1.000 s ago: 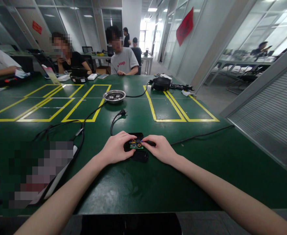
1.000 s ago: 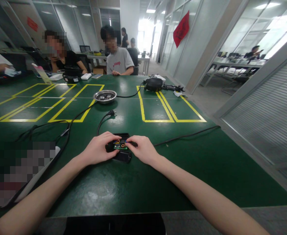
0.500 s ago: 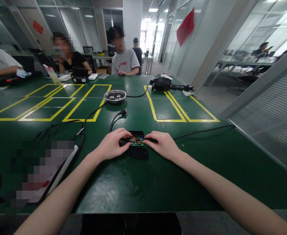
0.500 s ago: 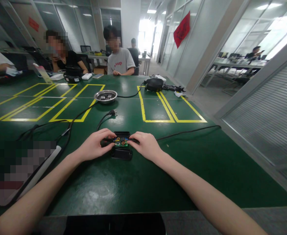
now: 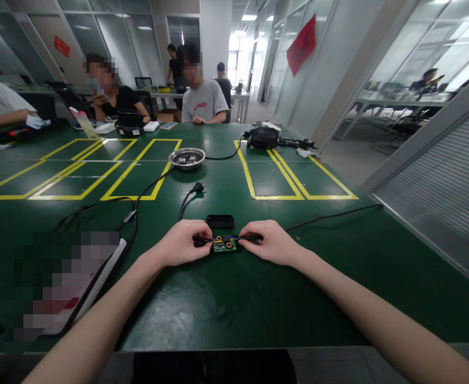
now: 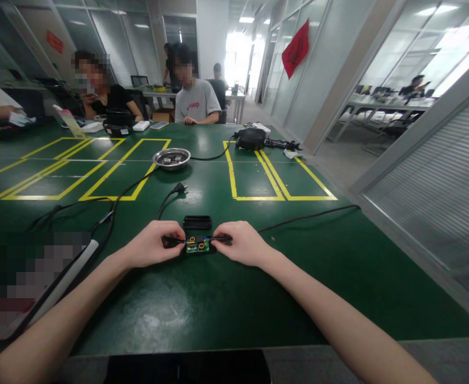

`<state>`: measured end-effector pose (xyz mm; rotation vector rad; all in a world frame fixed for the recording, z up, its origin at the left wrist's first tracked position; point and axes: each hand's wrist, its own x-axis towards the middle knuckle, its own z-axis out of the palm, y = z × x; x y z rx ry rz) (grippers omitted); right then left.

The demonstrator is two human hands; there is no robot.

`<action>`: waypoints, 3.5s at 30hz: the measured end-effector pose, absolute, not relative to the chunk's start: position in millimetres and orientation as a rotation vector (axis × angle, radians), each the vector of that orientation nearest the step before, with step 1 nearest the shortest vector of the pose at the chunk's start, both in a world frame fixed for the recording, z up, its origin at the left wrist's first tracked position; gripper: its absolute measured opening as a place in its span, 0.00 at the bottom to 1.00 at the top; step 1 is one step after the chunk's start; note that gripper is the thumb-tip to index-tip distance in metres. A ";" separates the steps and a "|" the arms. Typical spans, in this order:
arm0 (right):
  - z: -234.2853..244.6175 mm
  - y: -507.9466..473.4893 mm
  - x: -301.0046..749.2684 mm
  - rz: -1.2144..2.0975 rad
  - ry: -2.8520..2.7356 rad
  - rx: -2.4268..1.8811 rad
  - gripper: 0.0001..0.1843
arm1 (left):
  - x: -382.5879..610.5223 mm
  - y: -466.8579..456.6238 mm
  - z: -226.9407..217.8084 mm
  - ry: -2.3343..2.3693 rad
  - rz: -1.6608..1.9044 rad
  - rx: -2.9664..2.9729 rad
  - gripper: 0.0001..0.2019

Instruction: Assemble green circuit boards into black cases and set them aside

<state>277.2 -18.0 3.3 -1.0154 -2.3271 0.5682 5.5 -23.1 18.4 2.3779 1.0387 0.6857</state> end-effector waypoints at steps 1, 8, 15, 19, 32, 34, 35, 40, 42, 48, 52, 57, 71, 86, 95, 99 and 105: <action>2.7 -17.1 277.1 0.532 -2.318 -1.026 0.04 | 5.4 -22.5 18.0 1.056 0.693 2.386 0.03; 1.4 -16.3 279.4 0.682 -2.296 -1.002 0.05 | 4.1 -21.8 17.2 1.061 0.746 2.300 0.04; -2.7 -12.4 281.9 0.633 -2.316 -0.994 0.04 | 7.9 -20.0 14.9 1.049 0.683 2.321 0.06; -3.1 -11.8 283.4 0.660 -2.323 -0.959 0.04 | 6.4 -19.4 14.9 1.035 0.650 2.372 0.08; -10.0 -2.8 288.8 0.566 -2.414 -0.794 0.09 | -1.7 -17.5 12.4 1.077 0.667 2.388 0.04; -11.5 -1.1 289.2 0.525 -2.439 -0.760 0.11 | -0.8 -18.6 12.7 1.076 0.657 2.384 0.05; -11.7 -0.6 289.3 0.500 -2.452 -0.742 0.11 | -0.4 -19.2 12.9 1.085 0.651 2.386 0.05; -7.7 -2.4 287.9 0.315 -2.574 -0.716 0.11 | -1.2 -21.0 13.1 1.167 0.600 2.459 0.05; -5.5 -3.7 287.3 0.230 -2.634 -0.747 0.11 | -2.0 -20.8 12.7 1.191 0.591 2.494 0.05; -1.5 -5.3 287.3 0.076 -2.727 -0.795 0.10 | -2.6 -19.5 10.2 1.149 0.571 2.540 0.06; 0.0 -6.9 286.4 0.004 -2.751 -0.756 0.10 | -0.9 -19.9 8.3 1.118 0.571 2.593 0.08; 1.7 -8.8 285.6 -0.079 -2.778 -0.715 0.08 | 1.1 -21.4 9.5 1.119 0.539 2.716 0.10; -15.5 8.3 271.8 0.152 -2.400 -1.113 0.15 | 10.1 -10.3 1.4 1.682 0.789 2.402 0.11; -27.1 7.5 265.3 1.138 -1.654 -1.034 0.21 | 16.2 -13.7 3.1 1.481 1.036 2.104 0.06; -22.0 2.0 267.6 1.141 -1.690 -1.042 0.19 | 15.1 -19.2 7.6 1.430 1.013 2.148 0.08; -19.5 0.1 268.5 1.115 -1.725 -1.023 0.19 | 15.3 -20.4 8.9 1.414 1.008 2.166 0.08; -11.7 -3.8 269.7 0.936 -1.912 -0.890 0.11 | 17.6 -22.8 13.5 1.420 0.963 2.173 0.11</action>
